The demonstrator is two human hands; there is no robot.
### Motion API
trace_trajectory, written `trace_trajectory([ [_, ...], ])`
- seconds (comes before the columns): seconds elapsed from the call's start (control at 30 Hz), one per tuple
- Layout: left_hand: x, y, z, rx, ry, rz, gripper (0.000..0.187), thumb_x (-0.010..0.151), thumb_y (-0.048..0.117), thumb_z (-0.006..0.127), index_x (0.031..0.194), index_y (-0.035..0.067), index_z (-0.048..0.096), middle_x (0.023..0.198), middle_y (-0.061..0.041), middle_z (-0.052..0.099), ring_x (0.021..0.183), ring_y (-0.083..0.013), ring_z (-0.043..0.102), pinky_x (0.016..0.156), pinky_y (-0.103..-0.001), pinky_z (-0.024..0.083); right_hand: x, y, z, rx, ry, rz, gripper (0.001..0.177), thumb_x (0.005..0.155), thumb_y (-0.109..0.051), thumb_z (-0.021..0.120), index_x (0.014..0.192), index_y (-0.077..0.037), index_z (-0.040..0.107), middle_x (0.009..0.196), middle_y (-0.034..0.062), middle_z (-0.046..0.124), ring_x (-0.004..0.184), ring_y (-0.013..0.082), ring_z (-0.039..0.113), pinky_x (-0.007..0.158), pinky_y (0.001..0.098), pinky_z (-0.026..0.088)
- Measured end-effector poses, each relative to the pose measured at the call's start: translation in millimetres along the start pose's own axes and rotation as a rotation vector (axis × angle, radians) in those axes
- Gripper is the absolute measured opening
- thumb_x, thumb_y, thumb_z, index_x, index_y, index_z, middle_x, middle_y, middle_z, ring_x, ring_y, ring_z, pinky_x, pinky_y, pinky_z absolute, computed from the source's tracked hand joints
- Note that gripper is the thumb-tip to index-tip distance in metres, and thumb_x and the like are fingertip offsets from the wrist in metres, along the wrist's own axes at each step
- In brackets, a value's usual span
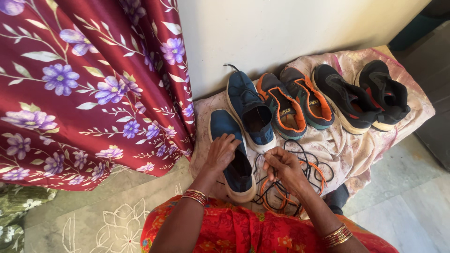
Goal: The person is lacing a pair of blue sneakers. They thread the laces through the eyelets and tie them into a knot.
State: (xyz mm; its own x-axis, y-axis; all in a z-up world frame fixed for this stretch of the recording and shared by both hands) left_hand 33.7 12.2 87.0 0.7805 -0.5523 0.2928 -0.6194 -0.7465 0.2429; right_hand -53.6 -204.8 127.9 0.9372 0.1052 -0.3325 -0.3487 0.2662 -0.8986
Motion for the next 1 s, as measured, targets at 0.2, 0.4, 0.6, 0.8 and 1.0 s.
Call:
trace_trajectory([
  [0.2, 17, 18, -18, 0.029, 0.048, -0.026, 0.017, 0.069, -0.006, 0.071, 0.084, 0.003, 0.068, 0.093, -0.010, 0.065, 0.091, -0.0284, 0.066, 0.075, -0.041, 0.058, -15, -17, 30, 0.101, -0.271, 0.056, 0.015, 0.100, -0.012, 0.055, 0.104, 0.001, 0.061, 0.098, 0.0165, 0.076, 0.090, 0.0252, 0.078, 0.077, 0.0354, 0.063],
  [0.4, 20, 27, -35, 0.002, 0.003, -0.102, 0.014, 0.075, -0.006, 0.068, 0.088, 0.001, 0.068, 0.093, -0.012, 0.066, 0.089, -0.0296, 0.068, 0.065, -0.042, 0.058, -33, -21, 58, -0.095, -0.263, -0.273, 0.016, 0.102, -0.008, 0.055, 0.111, 0.002, 0.062, 0.115, 0.0138, 0.071, 0.109, 0.0251, 0.073, 0.093, 0.0373, 0.062],
  [0.6, 13, 33, -29, -0.023, -0.057, -0.063, 0.015, 0.077, -0.001, 0.070, 0.092, -0.004, 0.069, 0.094, -0.020, 0.068, 0.088, -0.0346, 0.070, 0.070, -0.043, 0.061, -14, 0, 63, -0.450, 0.145, -0.491, 0.013, 0.102, -0.008, 0.059, 0.111, 0.001, 0.061, 0.109, 0.0130, 0.076, 0.102, 0.0184, 0.075, 0.089, 0.0302, 0.060],
  [0.8, 10, 33, -25, -0.044, -0.114, -0.087, 0.023, 0.074, -0.012, 0.069, 0.097, -0.007, 0.068, 0.097, -0.023, 0.068, 0.085, -0.0327, 0.072, 0.066, -0.038, 0.063, 0, 12, 52, -0.789, 0.340, -0.492, 0.013, 0.097, -0.010, 0.065, 0.106, -0.001, 0.062, 0.107, 0.0130, 0.077, 0.087, 0.0168, 0.076, 0.071, 0.0303, 0.059],
  [1.0, 11, 33, -40, -0.067, -0.001, -0.118, 0.015, 0.074, -0.011, 0.070, 0.086, -0.004, 0.066, 0.093, -0.018, 0.067, 0.084, -0.0327, 0.070, 0.065, -0.041, 0.061, -5, 5, 65, -0.562, 0.230, -0.586, 0.010, 0.100, -0.007, 0.061, 0.107, 0.000, 0.061, 0.119, 0.0135, 0.072, 0.099, 0.0146, 0.075, 0.079, 0.0316, 0.063],
])
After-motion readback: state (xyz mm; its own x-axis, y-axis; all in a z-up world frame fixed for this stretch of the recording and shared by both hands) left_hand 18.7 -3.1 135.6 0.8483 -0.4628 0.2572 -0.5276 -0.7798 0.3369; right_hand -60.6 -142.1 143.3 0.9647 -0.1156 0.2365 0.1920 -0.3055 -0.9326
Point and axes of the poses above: each hand's wrist, its own x-axis towards the middle knuckle, its own z-axis out of the palm, y = z × x, the point moved 2 cm from there along x, towards the middle knuckle
